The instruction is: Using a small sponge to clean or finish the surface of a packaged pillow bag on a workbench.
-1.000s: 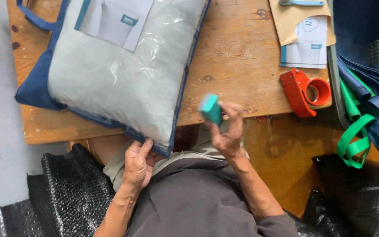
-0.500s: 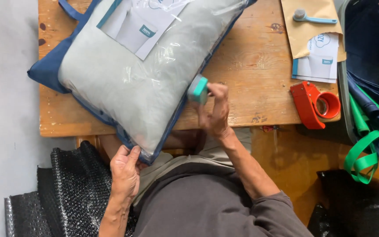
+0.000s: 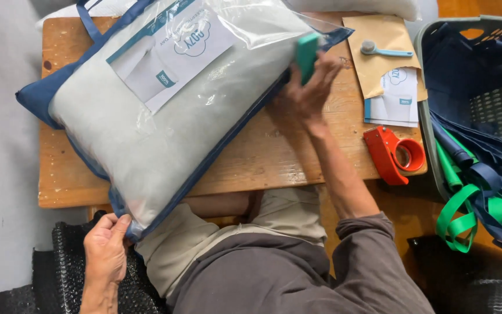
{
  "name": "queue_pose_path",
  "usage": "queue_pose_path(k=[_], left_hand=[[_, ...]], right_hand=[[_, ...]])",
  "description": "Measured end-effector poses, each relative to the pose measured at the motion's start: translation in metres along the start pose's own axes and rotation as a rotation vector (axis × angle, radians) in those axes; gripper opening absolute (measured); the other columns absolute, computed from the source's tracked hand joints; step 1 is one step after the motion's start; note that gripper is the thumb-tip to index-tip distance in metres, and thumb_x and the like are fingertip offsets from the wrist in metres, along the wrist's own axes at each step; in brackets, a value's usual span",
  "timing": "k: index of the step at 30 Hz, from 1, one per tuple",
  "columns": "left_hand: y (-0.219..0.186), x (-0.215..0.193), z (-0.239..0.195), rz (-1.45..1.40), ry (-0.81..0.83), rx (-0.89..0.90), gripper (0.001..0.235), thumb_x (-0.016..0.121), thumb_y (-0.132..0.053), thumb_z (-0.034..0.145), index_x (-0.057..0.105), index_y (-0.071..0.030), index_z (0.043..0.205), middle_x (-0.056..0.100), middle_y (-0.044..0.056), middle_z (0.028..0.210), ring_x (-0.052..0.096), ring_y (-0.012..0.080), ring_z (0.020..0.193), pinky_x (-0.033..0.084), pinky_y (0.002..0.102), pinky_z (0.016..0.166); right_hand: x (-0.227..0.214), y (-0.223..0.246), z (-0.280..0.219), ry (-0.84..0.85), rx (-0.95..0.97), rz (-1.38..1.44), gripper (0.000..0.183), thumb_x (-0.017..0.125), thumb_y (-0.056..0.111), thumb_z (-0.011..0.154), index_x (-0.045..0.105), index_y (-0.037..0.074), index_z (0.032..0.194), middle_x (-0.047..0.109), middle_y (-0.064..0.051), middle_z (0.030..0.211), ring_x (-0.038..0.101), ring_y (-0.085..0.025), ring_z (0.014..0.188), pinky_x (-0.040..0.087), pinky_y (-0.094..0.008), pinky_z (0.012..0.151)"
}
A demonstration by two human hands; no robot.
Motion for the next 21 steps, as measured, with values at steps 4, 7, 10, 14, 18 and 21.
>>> queue_pose_path(k=[4, 7, 10, 14, 18, 21], left_hand=[[0.001, -0.021, 0.024, 0.027, -0.026, 0.033, 0.007, 0.068, -0.008, 0.1, 0.065, -0.003, 0.103, 0.068, 0.005, 0.09, 0.062, 0.0103, 0.079, 0.057, 0.024, 0.079], [-0.008, -0.035, 0.042, -0.05, -0.231, -0.071, 0.006, 0.07, -0.013, 0.103, 0.064, -0.014, 0.103, 0.064, 0.004, 0.087, 0.063, 0.0165, 0.076, 0.062, 0.043, 0.06], [-0.064, 0.01, 0.026, -0.702, -0.296, -0.066, 0.039, 0.073, -0.044, 0.092, 0.068, -0.009, 0.107, 0.078, 0.009, 0.111, 0.078, 0.0218, 0.109, 0.067, 0.037, 0.097], [-0.072, 0.063, 0.02, -0.74, -0.124, 0.122, 0.107, 0.071, -0.067, 0.067, 0.03, -0.007, 0.145, 0.043, 0.017, 0.146, 0.047, 0.0334, 0.137, 0.042, 0.057, 0.112], [-0.063, 0.123, 0.037, -0.415, 0.289, 0.32, 0.09, 0.069, -0.06, 0.103, 0.01, -0.036, 0.166, -0.005, 0.021, 0.173, 0.002, 0.05, 0.159, 0.008, 0.077, 0.119], [-0.058, 0.16, 0.07, -0.13, 0.194, 0.496, 0.107, 0.08, -0.052, 0.093, 0.015, -0.017, 0.169, -0.011, 0.024, 0.17, -0.013, 0.0465, 0.155, -0.007, 0.069, 0.121]], right_hand=[[-0.022, -0.139, 0.06, -0.101, 0.278, -0.165, 0.039, 0.076, 0.032, 0.095, 0.049, 0.009, 0.111, 0.041, -0.012, 0.113, 0.063, -0.025, 0.097, 0.075, -0.033, 0.062], [-0.06, -0.118, 0.088, -0.14, 0.156, 0.051, 0.029, 0.075, 0.024, 0.091, 0.057, 0.009, 0.107, 0.062, -0.008, 0.099, 0.065, -0.023, 0.088, 0.053, -0.036, 0.069], [-0.052, -0.087, 0.072, 0.405, 0.241, 0.424, 0.027, 0.064, 0.021, 0.101, 0.05, 0.005, 0.118, 0.055, -0.011, 0.108, 0.06, -0.022, 0.09, 0.063, -0.038, 0.074], [-0.054, -0.04, 0.0, 0.965, 0.495, 0.523, 0.038, 0.07, 0.035, 0.087, 0.054, 0.012, 0.111, 0.052, -0.002, 0.098, 0.051, -0.014, 0.086, 0.043, -0.027, 0.069], [-0.067, -0.047, -0.129, 0.859, 0.471, 0.604, 0.073, 0.095, 0.036, 0.071, 0.054, -0.002, 0.118, 0.058, -0.024, 0.091, 0.063, -0.038, 0.086, 0.054, -0.054, 0.075], [-0.081, 0.043, -0.2, 0.996, 0.408, 0.663, 0.071, 0.096, 0.035, 0.067, 0.057, 0.01, 0.121, 0.06, -0.014, 0.095, 0.066, -0.027, 0.092, 0.056, -0.044, 0.079]])
Point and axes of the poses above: each hand's wrist, its own z-axis towards the middle knuckle, its own x-axis out of the palm, y = z × x, the point moved 4 cm from there along z, towards the middle knuckle
